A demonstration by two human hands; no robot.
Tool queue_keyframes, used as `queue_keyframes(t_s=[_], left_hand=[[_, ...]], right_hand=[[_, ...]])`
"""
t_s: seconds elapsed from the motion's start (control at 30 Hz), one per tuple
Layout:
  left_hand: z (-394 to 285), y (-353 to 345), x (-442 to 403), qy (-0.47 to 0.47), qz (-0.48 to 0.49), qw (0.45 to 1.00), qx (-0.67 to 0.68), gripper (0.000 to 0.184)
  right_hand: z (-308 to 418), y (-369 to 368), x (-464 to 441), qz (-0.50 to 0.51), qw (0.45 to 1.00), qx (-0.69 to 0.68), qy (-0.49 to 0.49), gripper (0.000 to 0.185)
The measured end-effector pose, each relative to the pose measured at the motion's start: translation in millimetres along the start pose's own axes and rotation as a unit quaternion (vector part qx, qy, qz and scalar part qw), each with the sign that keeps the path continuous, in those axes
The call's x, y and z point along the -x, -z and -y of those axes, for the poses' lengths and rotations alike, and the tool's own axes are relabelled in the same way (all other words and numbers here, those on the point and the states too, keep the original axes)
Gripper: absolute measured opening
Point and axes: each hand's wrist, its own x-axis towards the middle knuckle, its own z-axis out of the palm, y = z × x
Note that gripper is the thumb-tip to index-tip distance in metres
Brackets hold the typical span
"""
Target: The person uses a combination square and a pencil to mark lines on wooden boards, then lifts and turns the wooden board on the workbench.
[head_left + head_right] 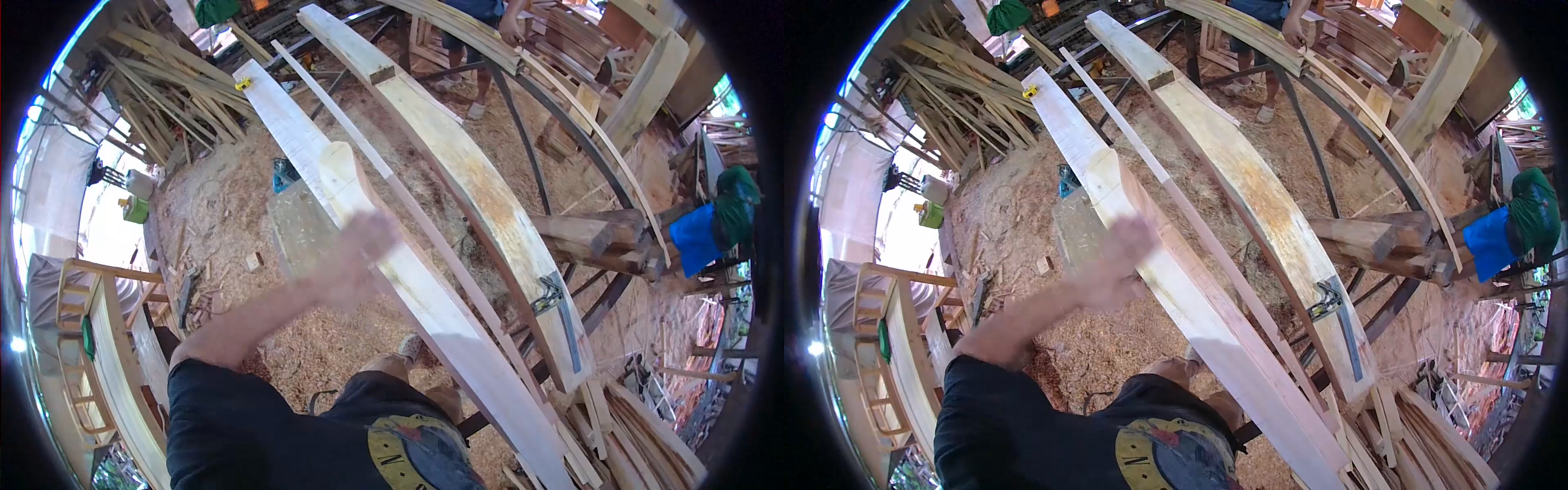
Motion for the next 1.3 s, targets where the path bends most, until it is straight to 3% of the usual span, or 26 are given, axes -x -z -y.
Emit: queue_keyframes(t_s=[0.03, 0.07, 0.1, 0.17, 0.2, 0.3, 0.33, 0.4, 0.43, 0.53, 0.57, 0.6, 0.63, 0.67, 0.7, 0.73, 0.77, 0.83, 0.9, 1.0, 1.03, 1.13, 1.3], left_hand=[[21, 30, -12, 0.148, 0.064, 0.986, 0.035, 0.083], [77, 0, -9, 0.161, -0.06, 0.985, -0.002, 0.08], [137, -9, -9, 0.293, -0.081, 0.951, -0.055, 0.078], [182, 65, -24, 0.526, 0.032, 0.846, -0.08, 0.071], [227, 57, -18, 0.574, 0.011, 0.815, -0.076, 0.073], [320, 3, 4, 0.508, -0.127, 0.847, 0.089, 0.078], [336, -5, -6, 0.474, -0.102, 0.838, 0.249, 0.081], [274, 19, -39, 0.556, -0.1, 0.726, 0.392, 0.093], [253, 26, -51, 0.514, -0.049, 0.733, 0.443, 0.103], [252, -1, -92, 0.367, 0.017, 0.769, 0.523, 0.074], [293, -36, -97, 0.325, -0.003, 0.77, 0.55, 0.075], [242, -2, -105, 0.398, 0.049, 0.812, 0.424, 0.074], [258, -11, -108, 0.411, 0.053, 0.827, 0.38, 0.071], [323, -49, -106, 0.358, 0.05, 0.806, 0.469, 0.067], [326, -53, -106, 0.388, 0.06, 0.759, 0.519, 0.062], [283, -38, -108, 0.4, 0.007, 0.767, 0.502, 0.054], [285, -40, -108, 0.385, -0.01, 0.8, 0.46, 0.05], [239, -24, -115, 0.426, -0.014, 0.797, 0.428, 0.049], [302, -51, -114, 0.381, -0.059, 0.861, 0.332, 0.051], [271, -31, -113, 0.429, -0.01, 0.843, 0.323, 0.052], [270, -31, -117, 0.446, -0.02, 0.838, 0.315, 0.052], [254, -28, -112, 0.413, -0.038, 0.832, 0.369, 0.052], [262, -32, -112, 0.45, -0.056, 0.831, 0.321, 0.054]], right_hand=[[-2, 2, 0, -0.002, 1.0, -0.002, 0.0, 0.042], [-1, 3, 0, 0.0, 1.0, -0.001, 0.002, 0.042], [-4, 6, 0, -0.001, 1.0, -0.003, 0.003, 0.042], [-11, 15, -2, 0.0, 1.0, -0.005, 0.003, 0.042], [-14, 18, -3, 0.001, 1.0, -0.011, 0.007, 0.043], [-34, 42, -12, 0.0, 1.0, -0.028, 0.013, 0.043], [-45, 55, -14, 0.001, 0.999, -0.033, 0.018, 0.043], [-69, 79, -16, 0.001, 0.998, -0.055, 0.022, 0.043], [-87, 90, -22, -0.003, 0.998, -0.067, 0.018, 0.043], [-127, 106, -37, -0.015, 0.991, -0.133, 0.017, 0.044], [-144, 108, -55, -0.016, 0.981, -0.187, 0.044, 0.045], [-155, 109, -67, -0.019, 0.977, -0.207, 0.042, 0.042], [-154, 111, -61, 0.043, 0.979, -0.196, 0.041, 0.045], [-138, 104, -42, 0.035, 0.978, -0.203, 0.022, 0.044], [-123, 97, -22, 0.026, 0.977, -0.209, 0.003, 0.044], [-114, 101, -15, 0.028, 0.984, -0.17, -0.036, 0.041], [-106, 101, -8, 0.032, 0.987, -0.148, -0.05, 0.039], [-95, 103, -6, 0.069, 0.99, -0.103, -0.072, 0.038], [-93, 108, -8, 0.132, 0.985, -0.064, -0.088, 0.037], [-101, 115, -40, 0.206, 0.973, 0.015, -0.108, 0.036], [-100, 106, -38, 0.182, 0.978, -0.016, -0.098, 0.033], [-94, 96, -60, 0.262, 0.957, -0.011, -0.123, 0.042], [-87, 95, -76, 0.324, 0.934, 0.051, -0.143, 0.032]])
